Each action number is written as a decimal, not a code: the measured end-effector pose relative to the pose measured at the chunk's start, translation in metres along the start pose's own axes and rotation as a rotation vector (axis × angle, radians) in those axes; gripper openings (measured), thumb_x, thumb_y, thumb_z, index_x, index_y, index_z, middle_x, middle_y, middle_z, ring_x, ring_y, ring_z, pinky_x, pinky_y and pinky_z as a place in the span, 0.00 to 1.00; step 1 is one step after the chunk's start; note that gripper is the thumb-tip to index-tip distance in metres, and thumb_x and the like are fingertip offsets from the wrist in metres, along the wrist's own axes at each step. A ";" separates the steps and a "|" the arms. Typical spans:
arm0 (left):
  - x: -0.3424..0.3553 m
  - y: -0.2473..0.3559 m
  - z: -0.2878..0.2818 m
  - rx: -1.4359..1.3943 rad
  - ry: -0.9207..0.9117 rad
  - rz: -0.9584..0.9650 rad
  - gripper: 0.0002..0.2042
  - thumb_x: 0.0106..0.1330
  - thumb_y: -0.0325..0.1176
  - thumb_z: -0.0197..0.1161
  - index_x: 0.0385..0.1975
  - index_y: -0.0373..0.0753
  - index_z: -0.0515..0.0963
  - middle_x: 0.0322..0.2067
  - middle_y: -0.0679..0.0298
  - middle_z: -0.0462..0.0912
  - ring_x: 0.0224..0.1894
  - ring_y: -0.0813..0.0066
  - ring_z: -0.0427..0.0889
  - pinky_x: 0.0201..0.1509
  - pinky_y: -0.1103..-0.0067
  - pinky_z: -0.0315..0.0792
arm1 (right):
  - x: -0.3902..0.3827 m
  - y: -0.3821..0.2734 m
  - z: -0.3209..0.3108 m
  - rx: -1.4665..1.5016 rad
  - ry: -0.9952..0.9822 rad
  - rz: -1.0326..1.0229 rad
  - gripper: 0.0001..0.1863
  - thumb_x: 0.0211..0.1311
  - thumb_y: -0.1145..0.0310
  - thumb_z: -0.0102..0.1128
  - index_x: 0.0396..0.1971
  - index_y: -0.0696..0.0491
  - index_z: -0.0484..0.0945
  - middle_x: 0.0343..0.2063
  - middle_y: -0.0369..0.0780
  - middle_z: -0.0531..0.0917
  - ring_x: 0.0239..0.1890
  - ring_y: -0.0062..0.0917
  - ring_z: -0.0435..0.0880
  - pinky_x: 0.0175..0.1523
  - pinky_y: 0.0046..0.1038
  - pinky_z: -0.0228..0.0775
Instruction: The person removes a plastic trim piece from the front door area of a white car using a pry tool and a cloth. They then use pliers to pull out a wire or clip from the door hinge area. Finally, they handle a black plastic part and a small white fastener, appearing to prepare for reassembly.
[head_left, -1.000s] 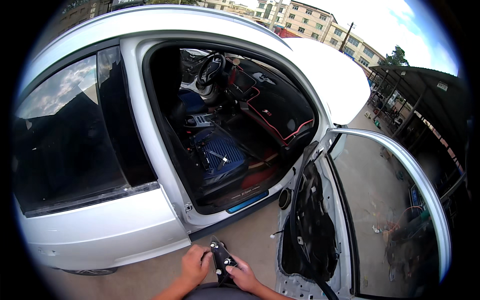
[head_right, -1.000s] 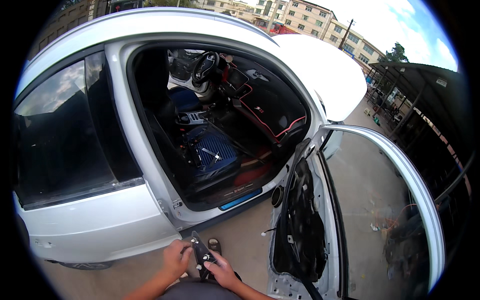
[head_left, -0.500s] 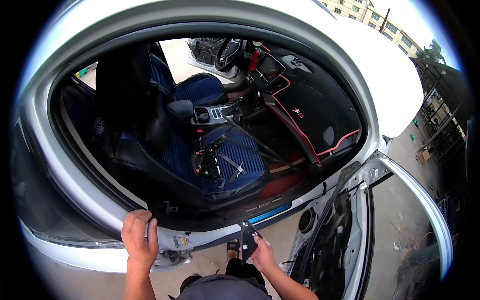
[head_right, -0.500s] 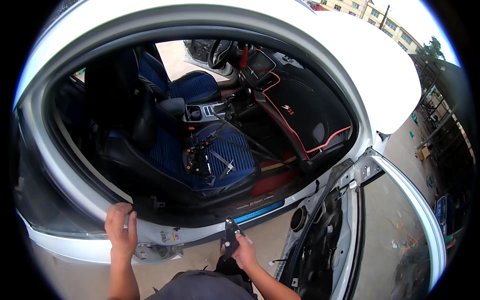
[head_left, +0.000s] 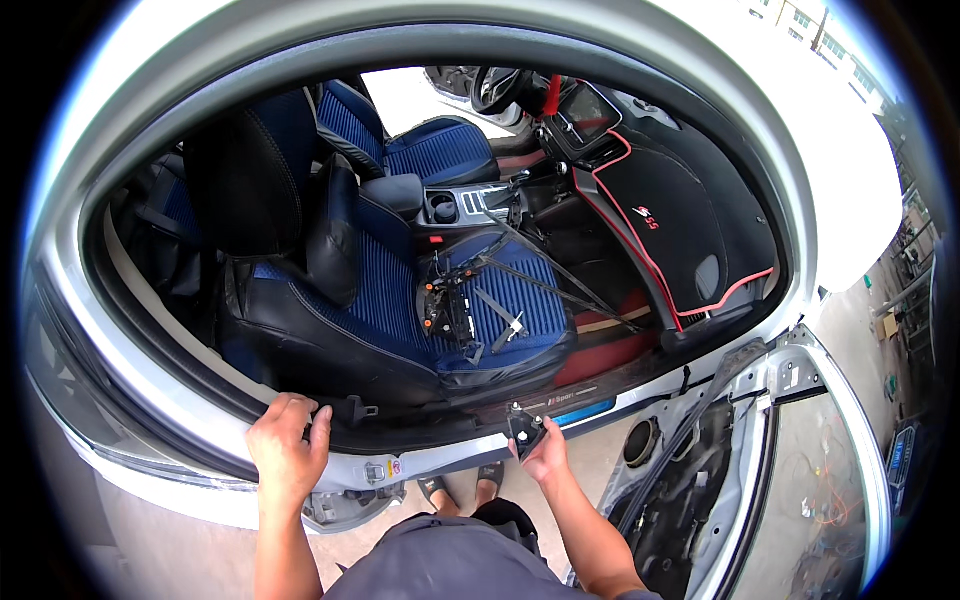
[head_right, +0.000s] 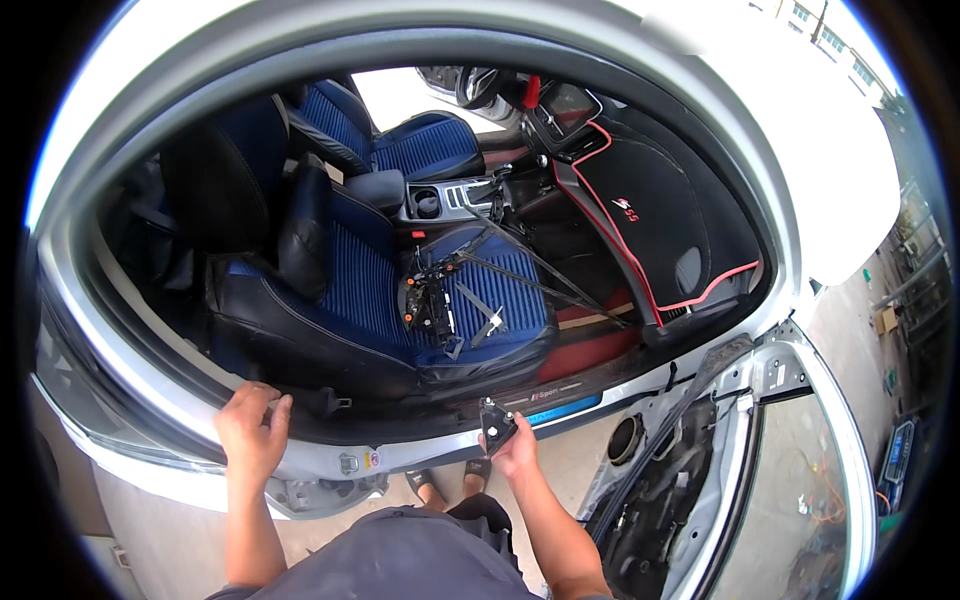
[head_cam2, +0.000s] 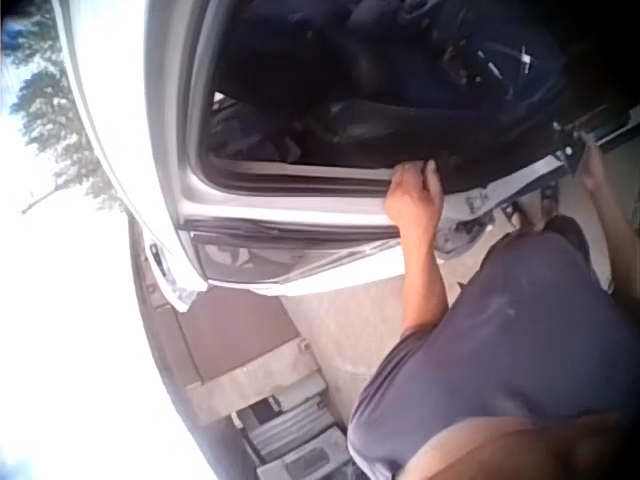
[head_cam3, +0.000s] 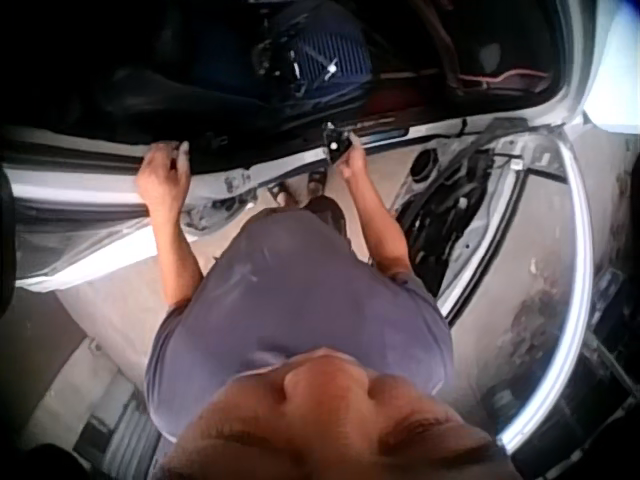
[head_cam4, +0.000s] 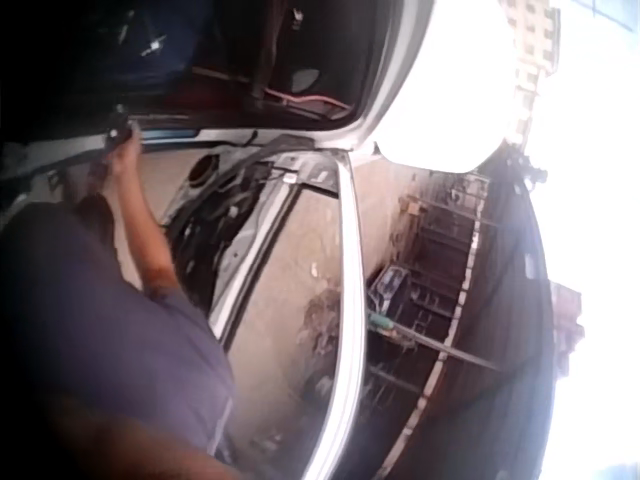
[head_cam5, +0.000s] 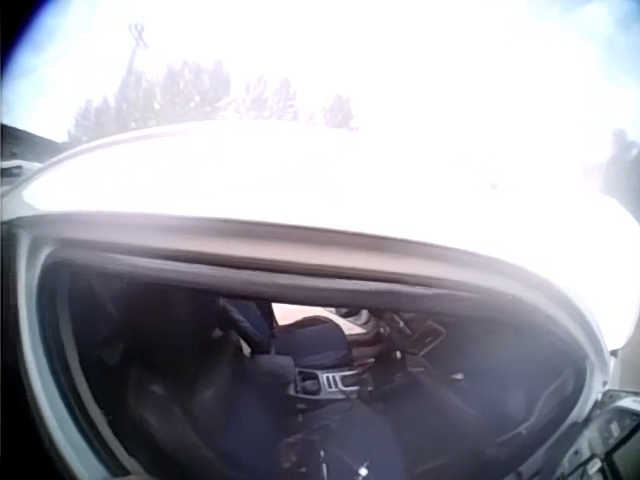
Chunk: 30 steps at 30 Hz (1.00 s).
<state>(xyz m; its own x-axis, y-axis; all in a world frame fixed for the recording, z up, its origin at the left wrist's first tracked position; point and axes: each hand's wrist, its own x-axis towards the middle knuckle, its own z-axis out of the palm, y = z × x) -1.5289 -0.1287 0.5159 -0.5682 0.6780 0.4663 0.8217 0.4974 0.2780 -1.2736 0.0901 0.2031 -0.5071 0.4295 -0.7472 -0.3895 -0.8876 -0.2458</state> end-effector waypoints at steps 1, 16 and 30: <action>-0.001 -0.001 0.001 0.007 -0.017 0.001 0.06 0.52 0.23 0.72 0.27 0.32 0.80 0.30 0.55 0.83 0.23 0.60 0.81 0.27 0.73 0.74 | 0.005 0.009 -0.002 0.008 0.032 0.037 0.21 0.74 0.50 0.47 0.51 0.51 0.74 0.44 0.40 0.83 0.45 0.35 0.82 0.50 0.47 0.76; -0.011 -0.012 -0.008 0.175 -0.196 0.010 0.08 0.54 0.33 0.72 0.26 0.39 0.80 0.29 0.63 0.80 0.27 0.65 0.82 0.27 0.72 0.74 | 0.142 -0.021 0.116 -0.250 -0.139 -0.030 0.21 0.71 0.43 0.55 0.50 0.43 0.71 0.29 0.31 0.69 0.30 0.23 0.71 0.57 0.40 0.75; -0.030 -0.016 0.025 0.291 -0.199 0.047 0.10 0.53 0.26 0.73 0.32 0.34 0.79 0.37 0.56 0.84 0.34 0.61 0.85 0.32 0.77 0.78 | 0.238 0.108 0.038 -1.535 -0.152 -0.281 0.10 0.58 0.68 0.59 0.35 0.58 0.80 0.28 0.48 0.82 0.27 0.41 0.79 0.46 0.35 0.78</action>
<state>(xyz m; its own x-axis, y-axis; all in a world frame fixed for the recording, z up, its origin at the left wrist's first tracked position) -1.5260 -0.1431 0.4767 -0.5511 0.7818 0.2917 0.8165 0.5773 -0.0045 -1.4655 0.1030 0.0219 -0.6620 0.5319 -0.5280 0.5960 -0.0535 -0.8012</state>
